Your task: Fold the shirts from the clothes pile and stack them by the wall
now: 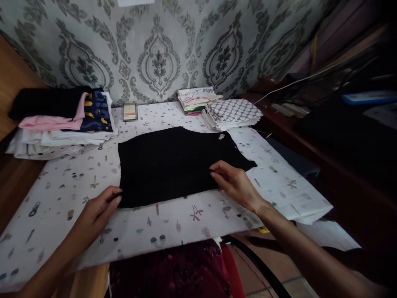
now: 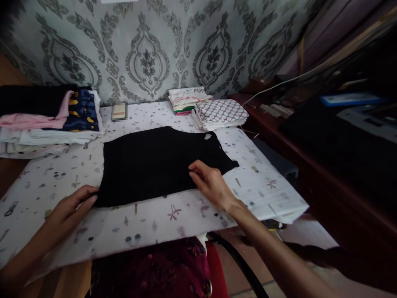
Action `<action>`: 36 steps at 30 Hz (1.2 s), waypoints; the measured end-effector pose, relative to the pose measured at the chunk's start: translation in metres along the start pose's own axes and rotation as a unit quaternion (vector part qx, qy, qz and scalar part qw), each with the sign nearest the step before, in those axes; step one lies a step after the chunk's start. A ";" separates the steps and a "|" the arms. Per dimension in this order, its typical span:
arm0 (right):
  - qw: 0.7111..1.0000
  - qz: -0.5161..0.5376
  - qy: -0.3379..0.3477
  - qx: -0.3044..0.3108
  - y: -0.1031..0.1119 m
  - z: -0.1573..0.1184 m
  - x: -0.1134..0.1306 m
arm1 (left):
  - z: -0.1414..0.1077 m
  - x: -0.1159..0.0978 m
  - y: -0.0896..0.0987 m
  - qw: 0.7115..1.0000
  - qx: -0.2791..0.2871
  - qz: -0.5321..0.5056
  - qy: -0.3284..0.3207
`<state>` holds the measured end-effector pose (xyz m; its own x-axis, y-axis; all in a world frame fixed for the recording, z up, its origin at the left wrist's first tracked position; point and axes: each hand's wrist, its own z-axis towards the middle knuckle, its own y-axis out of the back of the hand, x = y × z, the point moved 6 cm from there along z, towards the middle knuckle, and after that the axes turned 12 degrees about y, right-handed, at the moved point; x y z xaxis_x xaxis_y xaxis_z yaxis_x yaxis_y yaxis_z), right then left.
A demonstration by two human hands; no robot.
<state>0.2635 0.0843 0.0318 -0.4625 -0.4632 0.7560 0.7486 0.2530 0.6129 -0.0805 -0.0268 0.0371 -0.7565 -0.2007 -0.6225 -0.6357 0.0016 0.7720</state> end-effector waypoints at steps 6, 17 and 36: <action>0.984 -0.179 -0.015 -0.010 -0.012 0.035 -0.026 | 0.025 0.006 -0.008 0.995 -0.044 0.081 0.026; 0.965 -0.215 0.135 0.059 -0.030 0.022 0.011 | 0.010 -0.029 -0.025 0.938 -0.125 0.258 -0.194; 0.940 -0.297 0.092 0.143 -0.039 0.245 -0.050 | 0.230 -0.010 0.013 0.968 -0.057 0.239 -0.061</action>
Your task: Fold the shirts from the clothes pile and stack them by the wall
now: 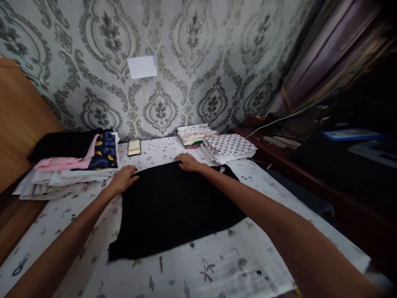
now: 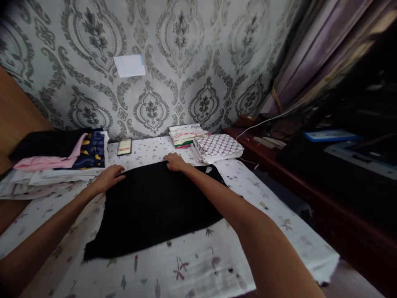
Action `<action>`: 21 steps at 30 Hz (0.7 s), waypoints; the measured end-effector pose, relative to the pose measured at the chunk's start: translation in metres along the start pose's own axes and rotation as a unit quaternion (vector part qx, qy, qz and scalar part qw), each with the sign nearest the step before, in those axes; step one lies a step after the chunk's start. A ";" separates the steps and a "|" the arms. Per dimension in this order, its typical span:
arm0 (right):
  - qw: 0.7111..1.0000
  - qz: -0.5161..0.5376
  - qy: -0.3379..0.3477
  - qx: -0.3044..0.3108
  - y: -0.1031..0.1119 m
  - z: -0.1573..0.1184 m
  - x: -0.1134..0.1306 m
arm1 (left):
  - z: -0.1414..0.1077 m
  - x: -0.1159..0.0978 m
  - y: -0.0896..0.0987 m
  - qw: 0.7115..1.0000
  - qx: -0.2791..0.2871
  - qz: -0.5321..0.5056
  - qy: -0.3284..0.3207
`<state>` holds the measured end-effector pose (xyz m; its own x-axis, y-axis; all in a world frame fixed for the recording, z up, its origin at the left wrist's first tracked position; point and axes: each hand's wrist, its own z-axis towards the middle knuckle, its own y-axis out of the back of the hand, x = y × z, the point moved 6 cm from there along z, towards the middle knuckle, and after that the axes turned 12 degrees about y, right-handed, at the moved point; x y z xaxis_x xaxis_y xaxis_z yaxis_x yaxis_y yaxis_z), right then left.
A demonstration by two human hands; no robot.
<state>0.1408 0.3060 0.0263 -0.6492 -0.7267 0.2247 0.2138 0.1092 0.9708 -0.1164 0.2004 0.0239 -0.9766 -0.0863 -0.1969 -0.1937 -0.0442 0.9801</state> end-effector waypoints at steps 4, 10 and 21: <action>1.000 -0.005 -0.003 0.007 0.003 0.003 -0.003 | -0.001 0.000 0.000 1.000 0.014 0.011 0.012; 0.998 -0.012 0.025 -0.065 0.027 -0.039 0.015 | -0.044 -0.016 0.034 0.992 -0.115 0.000 -0.054; 0.988 0.007 0.129 -0.082 0.003 -0.123 0.039 | -0.110 -0.019 0.009 0.968 -0.150 0.122 -0.160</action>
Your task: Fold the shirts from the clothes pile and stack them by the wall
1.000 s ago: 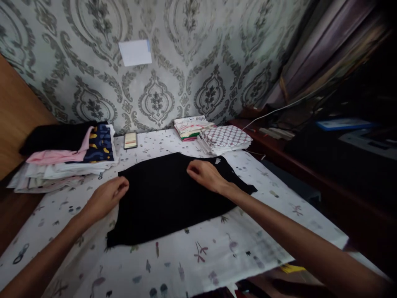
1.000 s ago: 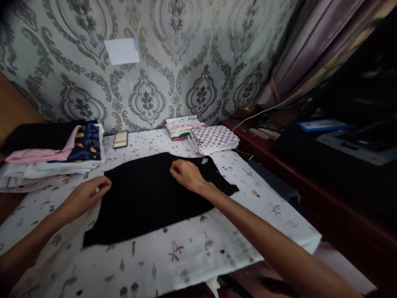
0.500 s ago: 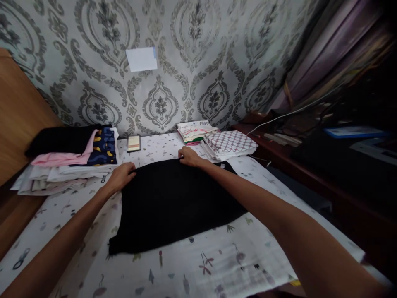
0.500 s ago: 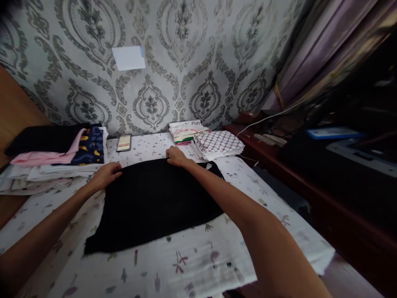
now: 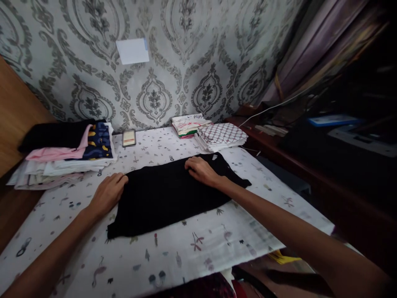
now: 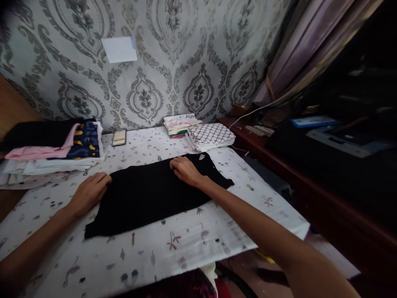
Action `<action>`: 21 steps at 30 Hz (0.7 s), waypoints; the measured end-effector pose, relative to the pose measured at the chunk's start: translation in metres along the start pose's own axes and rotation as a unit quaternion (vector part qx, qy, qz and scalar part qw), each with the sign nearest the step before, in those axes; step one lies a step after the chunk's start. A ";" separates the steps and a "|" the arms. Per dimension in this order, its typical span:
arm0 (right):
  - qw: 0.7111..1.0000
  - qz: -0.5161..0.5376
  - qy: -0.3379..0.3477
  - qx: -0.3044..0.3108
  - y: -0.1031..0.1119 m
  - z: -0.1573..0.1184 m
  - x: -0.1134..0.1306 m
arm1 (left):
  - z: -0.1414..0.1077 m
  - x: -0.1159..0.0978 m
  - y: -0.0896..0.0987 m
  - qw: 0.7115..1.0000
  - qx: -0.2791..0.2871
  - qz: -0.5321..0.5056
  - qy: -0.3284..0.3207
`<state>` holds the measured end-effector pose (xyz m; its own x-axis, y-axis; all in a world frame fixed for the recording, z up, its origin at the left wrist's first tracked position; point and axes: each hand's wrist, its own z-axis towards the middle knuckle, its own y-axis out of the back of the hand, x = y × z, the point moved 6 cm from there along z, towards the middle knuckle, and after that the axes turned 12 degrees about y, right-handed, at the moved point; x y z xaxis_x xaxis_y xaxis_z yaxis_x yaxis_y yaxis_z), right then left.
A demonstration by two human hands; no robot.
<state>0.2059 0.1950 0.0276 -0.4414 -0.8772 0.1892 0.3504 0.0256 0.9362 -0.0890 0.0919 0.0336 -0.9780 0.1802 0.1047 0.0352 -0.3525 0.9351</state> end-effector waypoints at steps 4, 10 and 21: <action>1.000 -0.014 -0.002 0.005 0.000 -0.003 0.004 | -0.004 0.004 0.004 0.999 0.026 0.007 0.017; 1.000 0.003 -0.012 0.014 0.011 0.000 0.007 | 0.003 0.017 0.009 0.981 0.113 -0.126 0.091; 0.997 -0.025 -0.062 0.044 -0.032 0.031 -0.028 | 0.047 0.041 -0.033 0.957 0.105 -0.178 0.202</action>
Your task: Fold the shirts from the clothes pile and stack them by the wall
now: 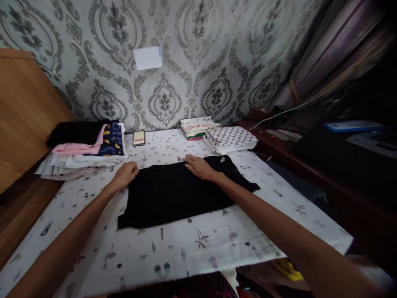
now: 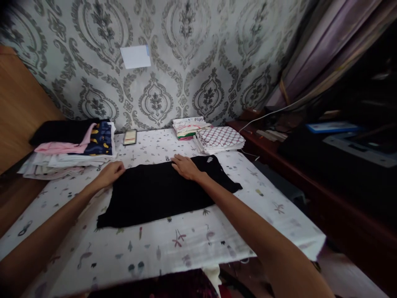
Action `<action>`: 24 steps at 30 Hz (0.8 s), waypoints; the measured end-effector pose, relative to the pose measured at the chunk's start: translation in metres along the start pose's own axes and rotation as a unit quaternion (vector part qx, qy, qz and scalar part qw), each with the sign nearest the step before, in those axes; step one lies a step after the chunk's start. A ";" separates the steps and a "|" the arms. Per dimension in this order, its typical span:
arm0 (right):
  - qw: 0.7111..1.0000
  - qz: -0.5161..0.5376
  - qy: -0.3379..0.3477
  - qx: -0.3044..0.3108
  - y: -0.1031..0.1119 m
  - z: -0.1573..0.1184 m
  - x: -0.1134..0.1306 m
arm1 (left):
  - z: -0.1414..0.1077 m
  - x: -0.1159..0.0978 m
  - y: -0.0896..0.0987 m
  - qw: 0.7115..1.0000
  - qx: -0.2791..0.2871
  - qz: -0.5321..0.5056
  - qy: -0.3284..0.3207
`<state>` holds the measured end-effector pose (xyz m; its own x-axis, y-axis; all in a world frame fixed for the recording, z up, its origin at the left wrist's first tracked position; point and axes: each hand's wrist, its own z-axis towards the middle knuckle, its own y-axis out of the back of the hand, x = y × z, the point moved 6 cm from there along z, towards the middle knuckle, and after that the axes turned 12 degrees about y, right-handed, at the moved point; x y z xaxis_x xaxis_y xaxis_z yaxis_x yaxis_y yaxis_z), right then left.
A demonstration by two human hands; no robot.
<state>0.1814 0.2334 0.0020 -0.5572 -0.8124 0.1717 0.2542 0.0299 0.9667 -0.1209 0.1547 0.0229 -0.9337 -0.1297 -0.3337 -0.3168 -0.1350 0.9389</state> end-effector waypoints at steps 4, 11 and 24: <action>1.000 -0.017 -0.022 0.007 -0.015 -0.008 -0.010 | -0.002 0.021 0.017 0.999 -0.019 -0.024 0.035; 0.999 -0.019 -0.032 0.015 -0.014 -0.009 -0.009 | 0.002 0.009 -0.002 0.997 0.031 -0.066 0.013; 0.999 -0.013 -0.032 0.007 -0.014 -0.010 -0.011 | 0.002 0.043 0.019 0.995 0.001 -0.061 0.075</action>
<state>0.1919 0.2359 -0.0152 -0.6125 -0.7747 0.1573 0.2276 0.0178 0.9736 -0.1669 0.1483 0.0263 -0.8533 -0.2571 -0.4536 -0.4266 -0.1560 0.8909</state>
